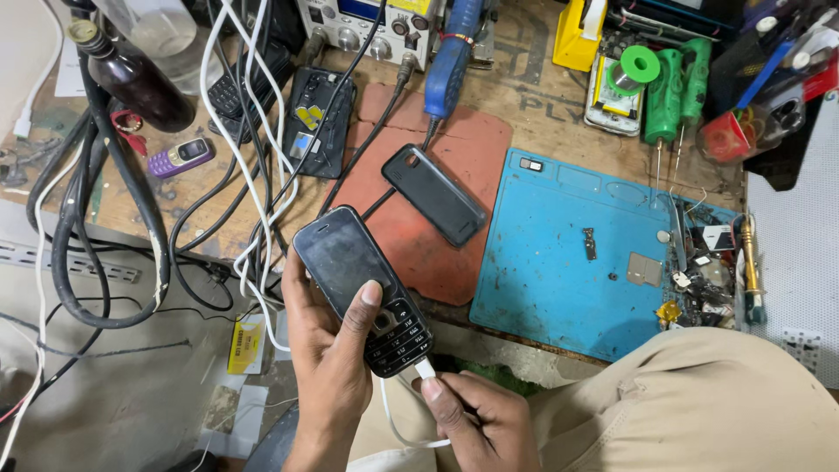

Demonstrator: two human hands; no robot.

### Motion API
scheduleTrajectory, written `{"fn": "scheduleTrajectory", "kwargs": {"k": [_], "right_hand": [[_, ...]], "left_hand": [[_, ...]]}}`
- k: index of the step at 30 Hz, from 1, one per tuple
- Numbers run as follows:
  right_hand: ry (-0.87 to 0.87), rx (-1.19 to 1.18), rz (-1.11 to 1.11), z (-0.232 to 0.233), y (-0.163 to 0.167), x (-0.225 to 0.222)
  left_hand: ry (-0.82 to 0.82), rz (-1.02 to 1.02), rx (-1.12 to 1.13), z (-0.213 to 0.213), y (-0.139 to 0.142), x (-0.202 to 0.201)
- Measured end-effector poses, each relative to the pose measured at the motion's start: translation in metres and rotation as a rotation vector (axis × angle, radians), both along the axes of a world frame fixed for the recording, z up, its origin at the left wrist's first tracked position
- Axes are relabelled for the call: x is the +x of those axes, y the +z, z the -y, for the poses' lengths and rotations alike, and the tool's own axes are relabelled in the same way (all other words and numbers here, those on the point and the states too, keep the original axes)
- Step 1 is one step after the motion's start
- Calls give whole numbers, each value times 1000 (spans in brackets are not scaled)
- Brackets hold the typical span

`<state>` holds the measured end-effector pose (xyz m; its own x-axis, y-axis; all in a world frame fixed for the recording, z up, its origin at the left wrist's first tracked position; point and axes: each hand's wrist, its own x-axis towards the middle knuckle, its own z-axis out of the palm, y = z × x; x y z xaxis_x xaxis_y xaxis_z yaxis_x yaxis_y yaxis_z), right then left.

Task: The person disassembles a keypad mobile phone at a repair workbench. They remove the back cover and battery, test the phone with a charging cable, then use a screwdriver to unscrew the rear panel and pry the housing open, lifting the internal board assembly out of the case.

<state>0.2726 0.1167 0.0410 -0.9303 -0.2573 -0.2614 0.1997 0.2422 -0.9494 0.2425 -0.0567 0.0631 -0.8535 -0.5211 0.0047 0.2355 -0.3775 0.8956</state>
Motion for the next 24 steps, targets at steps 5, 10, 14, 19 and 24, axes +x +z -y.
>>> {"fn": "scheduleTrajectory", "kwargs": {"k": [5, 10, 14, 19, 24], "right_hand": [[-66, -89, 130, -7, -13, 4], [-44, -67, 97, -10, -13, 1], [-59, -74, 72, -9, -11, 1], [-76, -83, 132, -10, -12, -2], [-32, -54, 124, -8, -15, -3]], "left_hand": [[19, 34, -80, -8, -3, -1], [-7, -7, -44, -9, -3, -2], [-4, -32, -32, -11, -3, 0], [-7, 7, -82, -12, -5, -1], [-31, 24, -37, -8, -8, -4]]}}
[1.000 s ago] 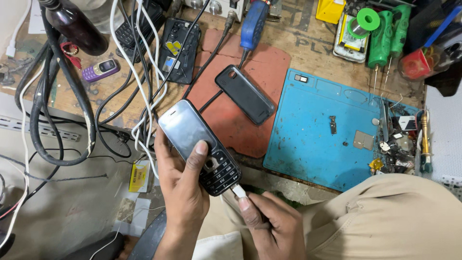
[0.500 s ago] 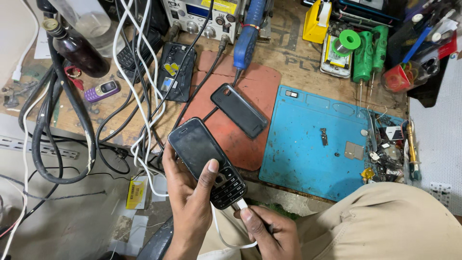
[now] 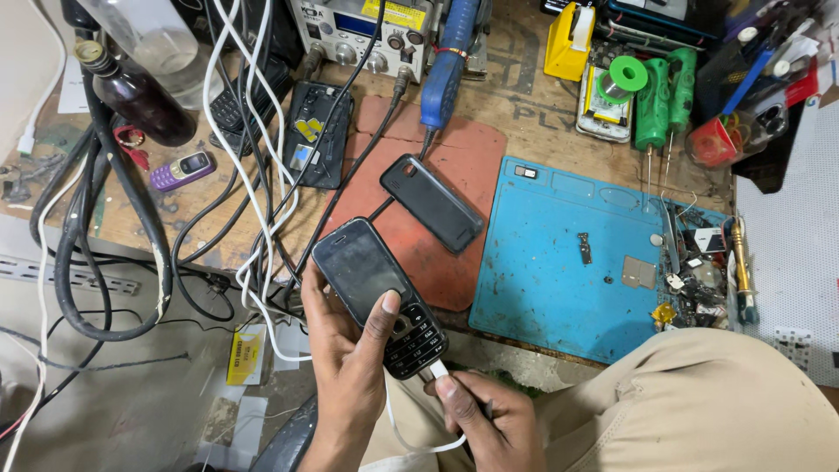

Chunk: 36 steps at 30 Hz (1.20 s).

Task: The person disassembles a keypad mobile phone at a repair workbench. They remove the back cover and battery, test the phone with a charging cable, then use a screwdriver to unscrew the rear panel and pry the housing open, lifting the internal board assembly out of the case.

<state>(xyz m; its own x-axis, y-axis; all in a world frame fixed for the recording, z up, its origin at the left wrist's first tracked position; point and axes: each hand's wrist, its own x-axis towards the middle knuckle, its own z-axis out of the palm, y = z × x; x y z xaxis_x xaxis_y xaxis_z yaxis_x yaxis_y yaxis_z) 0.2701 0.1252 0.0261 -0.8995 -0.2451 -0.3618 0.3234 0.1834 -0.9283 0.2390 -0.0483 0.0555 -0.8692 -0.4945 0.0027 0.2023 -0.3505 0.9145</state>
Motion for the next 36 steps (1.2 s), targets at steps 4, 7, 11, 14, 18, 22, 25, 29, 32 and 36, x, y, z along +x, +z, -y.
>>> {"fn": "scheduleTrajectory", "kwargs": {"k": [4, 7, 11, 14, 18, 22, 25, 29, 32, 36], "right_hand": [[63, 29, 67, 4, -1, 1], [91, -73, 3, 9, -2, 1], [68, -74, 31, 11, -2, 0], [55, -79, 59, 11, -3, -1], [43, -95, 71, 12, -6, 0], [54, -95, 34, 13, -7, -1], [46, -85, 11, 13, -6, -1], [-4, -22, -30, 13, -4, 3], [-12, -46, -49, 12, -2, 3], [6, -23, -47, 9, 0, 0]], "left_hand": [[-10, -17, 32, 8, -3, 1], [-33, -46, 40, 14, -4, 3], [-55, -45, 17, 18, -7, 6], [-53, -59, -34, 19, -9, 6], [-56, -70, -28, 19, -10, 6], [-55, -62, -17, 19, -10, 6], [-48, -45, -6, 17, -10, 6], [-35, -43, 17, 13, -11, 6], [-35, -55, -50, 12, -11, 5], [-56, -37, -47, 9, -8, 5]]}}
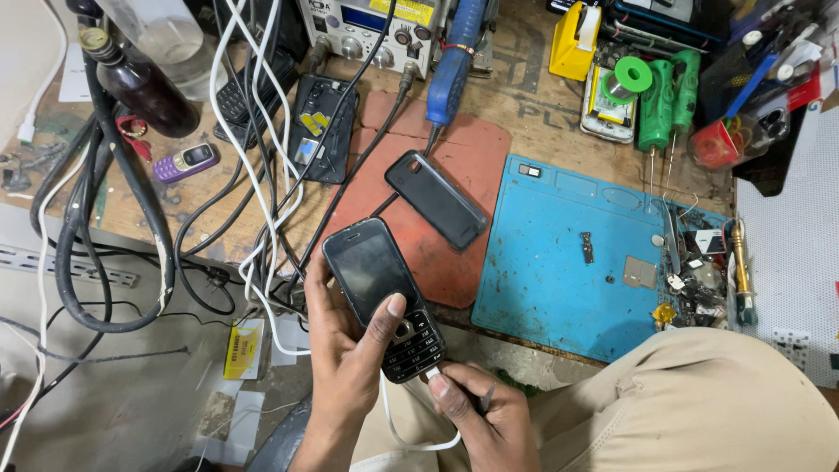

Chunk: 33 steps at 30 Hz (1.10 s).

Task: The person disassembles a keypad mobile phone at a repair workbench. They remove the back cover and battery, test the phone with a charging cable, then use a screwdriver to unscrew the rear panel and pry the housing open, lifting the internal board assembly out of the case.

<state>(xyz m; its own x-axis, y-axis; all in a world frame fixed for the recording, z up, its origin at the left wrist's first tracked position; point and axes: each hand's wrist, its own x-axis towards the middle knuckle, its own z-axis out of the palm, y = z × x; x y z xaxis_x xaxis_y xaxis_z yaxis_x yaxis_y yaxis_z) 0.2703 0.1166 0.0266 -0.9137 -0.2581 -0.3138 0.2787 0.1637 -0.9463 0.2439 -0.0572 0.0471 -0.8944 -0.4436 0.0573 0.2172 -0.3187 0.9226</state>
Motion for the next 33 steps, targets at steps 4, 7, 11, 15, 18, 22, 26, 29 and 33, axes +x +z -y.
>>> {"fn": "scheduleTrajectory", "kwargs": {"k": [4, 7, 11, 15, 18, 22, 26, 29, 33], "right_hand": [[-92, -50, 10, 0, -1, 0], [-150, -41, 7, -1, -4, 0], [-120, -37, -40, -4, -7, -1], [-97, -42, -31, -2, -12, 0], [-117, -59, 117, 1, -16, 3], [-60, -88, 113, 3, -19, 3], [-23, -98, 102, 5, -17, 3], [-31, -88, 122, 6, -15, 3], [-53, -64, 138, 6, -11, 4]], "left_hand": [[45, 26, -44, -8, 2, 0], [61, 18, -70, -15, 2, -1], [41, 21, -38, -16, 2, 0], [35, 21, -12, -11, 2, -1], [29, -5, 17, -7, 1, -1], [35, -2, 6, -1, -1, 1], [40, -10, 2, 2, -2, 2], [21, 24, 6, 2, -2, 4], [3, -20, -13, 1, -3, 4]]}}
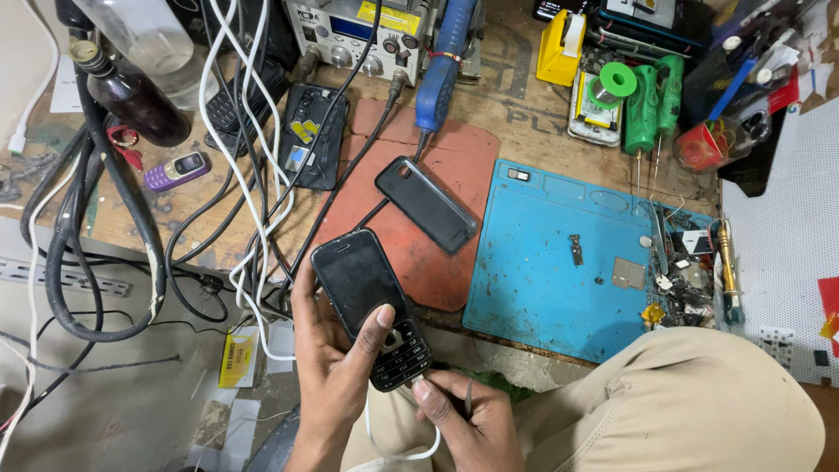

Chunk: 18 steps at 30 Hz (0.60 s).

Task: The person disassembles a keypad mobile phone at a repair workbench. They remove the back cover and battery, test the phone with a charging cable, then use a screwdriver to unscrew the rear panel and pry the housing open, lifting the internal board assembly out of the case.

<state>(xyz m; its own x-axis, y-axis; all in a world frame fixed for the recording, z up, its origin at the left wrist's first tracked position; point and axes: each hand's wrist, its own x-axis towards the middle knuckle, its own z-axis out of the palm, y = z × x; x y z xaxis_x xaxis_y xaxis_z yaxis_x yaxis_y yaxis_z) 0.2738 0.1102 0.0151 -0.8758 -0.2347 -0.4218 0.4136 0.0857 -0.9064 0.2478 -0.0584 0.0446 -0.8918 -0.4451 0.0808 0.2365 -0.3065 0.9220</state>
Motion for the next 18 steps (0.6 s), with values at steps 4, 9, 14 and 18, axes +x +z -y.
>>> {"fn": "scheduleTrajectory", "kwargs": {"k": [4, 9, 14, 18], "right_hand": [[49, -39, -67, -3, 2, 1], [128, -31, -240, -6, 1, 2], [123, -53, -239, -5, 0, 1], [79, -54, -164, -4, 1, 1]], "left_hand": [[-13, 24, 10, 2, -2, -1], [-15, 29, 134, 4, -3, -3], [-9, 8, 126, 4, -3, -3], [-1, 36, 90, 2, -3, -3]]}}
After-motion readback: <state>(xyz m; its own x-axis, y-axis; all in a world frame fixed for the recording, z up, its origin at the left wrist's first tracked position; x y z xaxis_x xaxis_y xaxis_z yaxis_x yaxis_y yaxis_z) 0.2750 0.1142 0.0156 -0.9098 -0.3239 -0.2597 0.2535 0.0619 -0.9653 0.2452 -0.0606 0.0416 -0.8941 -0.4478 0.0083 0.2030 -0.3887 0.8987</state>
